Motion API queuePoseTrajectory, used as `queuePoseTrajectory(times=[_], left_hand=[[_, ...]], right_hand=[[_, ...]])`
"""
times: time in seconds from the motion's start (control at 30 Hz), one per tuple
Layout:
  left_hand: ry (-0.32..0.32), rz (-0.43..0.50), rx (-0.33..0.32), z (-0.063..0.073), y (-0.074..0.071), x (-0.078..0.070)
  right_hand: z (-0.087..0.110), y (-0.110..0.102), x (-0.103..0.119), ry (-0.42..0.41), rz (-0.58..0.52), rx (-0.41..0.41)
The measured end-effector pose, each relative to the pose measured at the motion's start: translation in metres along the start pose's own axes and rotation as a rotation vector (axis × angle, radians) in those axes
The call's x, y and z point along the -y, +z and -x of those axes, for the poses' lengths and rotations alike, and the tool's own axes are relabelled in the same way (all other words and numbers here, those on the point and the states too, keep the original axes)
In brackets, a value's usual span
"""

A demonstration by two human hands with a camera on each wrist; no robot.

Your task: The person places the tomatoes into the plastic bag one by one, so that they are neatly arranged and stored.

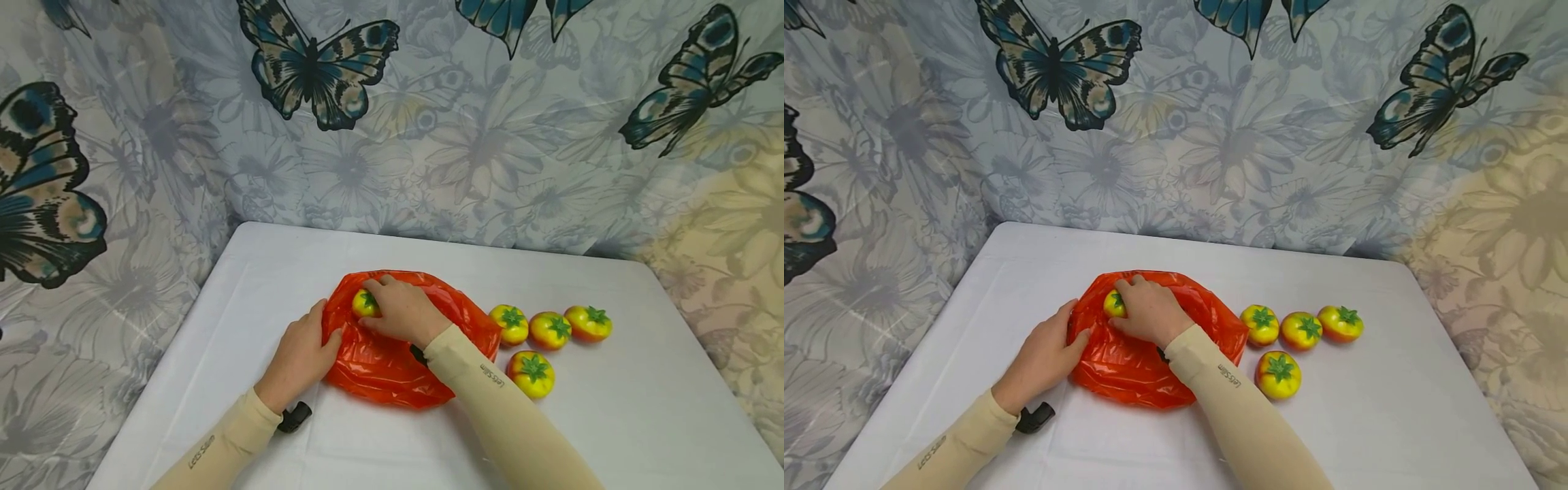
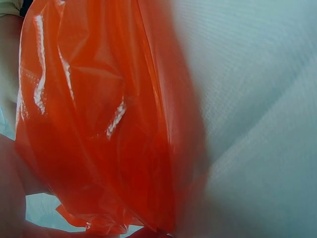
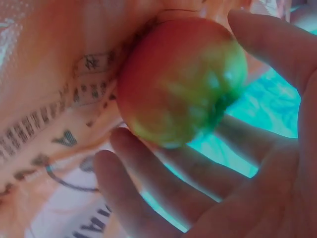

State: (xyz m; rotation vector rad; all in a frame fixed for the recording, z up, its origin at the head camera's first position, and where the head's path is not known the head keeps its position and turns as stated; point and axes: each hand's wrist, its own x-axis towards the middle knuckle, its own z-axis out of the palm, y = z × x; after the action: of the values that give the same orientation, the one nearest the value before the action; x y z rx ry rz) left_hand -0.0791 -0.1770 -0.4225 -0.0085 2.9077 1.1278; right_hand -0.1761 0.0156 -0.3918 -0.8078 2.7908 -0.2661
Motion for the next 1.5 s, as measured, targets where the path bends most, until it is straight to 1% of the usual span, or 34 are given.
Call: queuePoseTrajectory(times=[0.1, 0.2, 0.3, 0.4, 0.5, 0.6, 0.67, 0.77, 0.87, 1.0, 1.17, 1.3, 1.4, 1.5], left_hand=[[0.003, 0.015, 0.011, 0.000, 0.002, 0.000], [0.010, 0.024, 0.013, 0.000, 0.003, 0.002], [0.002, 0.019, 0.016, 0.000, 0.002, 0.004], [-0.012, 0.009, 0.018, 0.002, 0.000, 0.007], [-0.023, 0.004, 0.015, 0.004, -0.002, 0.009], [-0.029, 0.000, 0.014, 0.006, -0.005, 0.011], [-0.034, -0.006, 0.017, 0.008, -0.006, 0.012], [-0.039, -0.018, 0.017, 0.010, -0.008, 0.013], [-0.034, -0.030, 0.014, 0.011, -0.008, 0.014], [-0.022, -0.037, 0.012, 0.013, -0.007, 0.013], [0.000, -0.037, 0.012, 0.012, -0.006, 0.008], [0.005, -0.035, 0.032, 0.008, -0.002, 0.004], [0.005, -0.035, 0.046, 0.007, 0.002, -0.001], [0.013, -0.034, 0.051, 0.005, 0.005, -0.005]], right_hand=[[0.008, -0.007, -0.001, 0.014, -0.001, 0.008], [0.021, -0.021, -0.001, 0.011, -0.005, -0.014], [0.042, -0.037, -0.004, -0.021, -0.003, -0.077], [0.066, -0.050, -0.013, -0.053, 0.022, -0.156], [0.092, -0.059, -0.026, -0.042, 0.064, -0.226], [0.118, -0.063, -0.044, -0.006, 0.082, -0.277], [0.136, -0.062, -0.057, 0.017, 0.086, -0.302], [0.158, -0.056, -0.075, 0.066, 0.086, -0.312], [0.177, -0.047, -0.090, 0.126, 0.079, -0.297], [0.197, -0.032, -0.105, 0.214, 0.057, -0.257], [0.213, -0.015, -0.119, 0.296, 0.030, -0.201], [0.222, -0.005, -0.125, 0.354, 0.008, -0.170], [0.227, -0.001, -0.128, 0.378, -0.003, -0.159], [0.232, 0.002, -0.131, 0.385, -0.001, -0.166]])
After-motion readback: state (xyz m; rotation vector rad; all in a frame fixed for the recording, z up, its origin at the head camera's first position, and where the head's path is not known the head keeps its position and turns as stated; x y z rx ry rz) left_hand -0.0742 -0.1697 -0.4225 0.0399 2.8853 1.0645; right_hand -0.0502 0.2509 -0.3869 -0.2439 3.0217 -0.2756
